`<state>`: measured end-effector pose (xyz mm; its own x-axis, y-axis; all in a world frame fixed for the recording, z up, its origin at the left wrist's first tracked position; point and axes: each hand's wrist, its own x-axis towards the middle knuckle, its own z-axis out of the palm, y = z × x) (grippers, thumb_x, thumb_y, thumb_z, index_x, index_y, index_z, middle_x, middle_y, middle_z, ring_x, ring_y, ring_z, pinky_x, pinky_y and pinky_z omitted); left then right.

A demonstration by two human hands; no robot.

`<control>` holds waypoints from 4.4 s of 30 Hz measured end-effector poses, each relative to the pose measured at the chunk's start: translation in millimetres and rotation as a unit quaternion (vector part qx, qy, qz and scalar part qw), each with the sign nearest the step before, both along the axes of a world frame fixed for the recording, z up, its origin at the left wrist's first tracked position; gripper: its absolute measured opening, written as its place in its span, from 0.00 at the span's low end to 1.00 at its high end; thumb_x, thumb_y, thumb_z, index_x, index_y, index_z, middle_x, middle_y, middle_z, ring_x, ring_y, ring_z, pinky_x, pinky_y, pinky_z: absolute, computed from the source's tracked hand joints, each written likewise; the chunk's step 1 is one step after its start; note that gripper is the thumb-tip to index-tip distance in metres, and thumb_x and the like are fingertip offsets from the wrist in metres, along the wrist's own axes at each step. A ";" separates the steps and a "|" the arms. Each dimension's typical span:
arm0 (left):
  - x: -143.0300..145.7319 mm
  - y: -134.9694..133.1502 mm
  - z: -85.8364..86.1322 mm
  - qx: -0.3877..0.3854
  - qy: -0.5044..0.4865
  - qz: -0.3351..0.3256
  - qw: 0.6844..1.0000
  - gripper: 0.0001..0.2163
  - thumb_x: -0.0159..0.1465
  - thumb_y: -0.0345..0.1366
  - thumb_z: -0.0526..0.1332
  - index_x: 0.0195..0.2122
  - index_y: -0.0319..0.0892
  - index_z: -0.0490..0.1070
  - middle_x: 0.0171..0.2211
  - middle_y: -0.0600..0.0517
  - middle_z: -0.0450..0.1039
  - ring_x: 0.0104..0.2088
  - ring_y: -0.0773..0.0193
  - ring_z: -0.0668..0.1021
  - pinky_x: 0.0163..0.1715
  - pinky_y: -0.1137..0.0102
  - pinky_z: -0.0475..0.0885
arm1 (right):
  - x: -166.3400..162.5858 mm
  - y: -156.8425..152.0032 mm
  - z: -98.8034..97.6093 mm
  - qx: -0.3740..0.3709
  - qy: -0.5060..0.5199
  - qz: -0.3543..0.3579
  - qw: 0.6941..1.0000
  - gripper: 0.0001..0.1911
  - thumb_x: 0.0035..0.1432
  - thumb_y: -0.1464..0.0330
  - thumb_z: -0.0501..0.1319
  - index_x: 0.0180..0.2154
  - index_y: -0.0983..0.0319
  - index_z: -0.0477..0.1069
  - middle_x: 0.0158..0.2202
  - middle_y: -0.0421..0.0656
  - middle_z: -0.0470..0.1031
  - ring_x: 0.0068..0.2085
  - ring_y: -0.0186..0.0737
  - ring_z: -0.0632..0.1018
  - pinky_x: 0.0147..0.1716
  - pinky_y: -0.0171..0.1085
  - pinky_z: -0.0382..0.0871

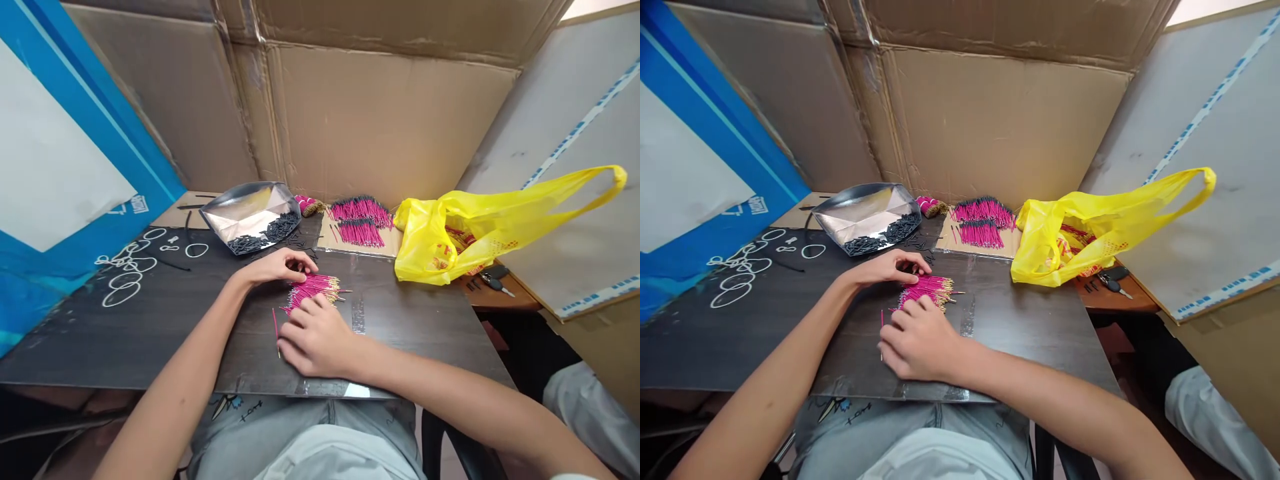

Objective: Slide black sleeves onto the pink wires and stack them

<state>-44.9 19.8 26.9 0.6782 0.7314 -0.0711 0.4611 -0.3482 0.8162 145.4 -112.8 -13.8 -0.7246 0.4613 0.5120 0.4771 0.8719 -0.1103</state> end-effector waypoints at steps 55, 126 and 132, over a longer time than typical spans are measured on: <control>19.3 -11.9 4.5 0.061 0.039 -0.047 0.996 0.08 0.60 0.43 0.70 0.32 0.45 0.82 0.38 0.49 0.80 0.41 0.57 0.78 0.45 0.64 0.70 | 93.8 74.0 34.1 -0.288 -0.095 -0.145 0.942 0.05 0.62 0.67 0.68 0.33 0.60 0.76 0.31 0.41 0.77 0.31 0.37 0.73 0.30 0.36 0.56; 51.7 -30.1 -8.7 0.211 0.006 0.079 0.974 0.15 0.67 0.46 0.63 0.39 0.42 0.84 0.38 0.48 0.82 0.40 0.56 0.80 0.44 0.64 0.70 | 51.9 62.4 10.7 -0.228 0.252 -0.204 0.918 0.05 0.73 0.67 0.54 0.45 0.59 0.68 0.40 0.43 0.81 0.40 0.41 0.81 0.40 0.35 0.68; 52.2 -32.6 1.5 0.135 -0.014 0.049 0.990 0.19 0.70 0.48 0.58 0.29 0.41 0.78 0.29 0.52 0.79 0.31 0.62 0.77 0.38 0.69 0.68 | 57.5 64.4 16.3 -0.271 0.294 -0.204 0.894 0.09 0.74 0.65 0.52 0.50 0.59 0.68 0.35 0.41 0.80 0.35 0.38 0.81 0.39 0.35 0.69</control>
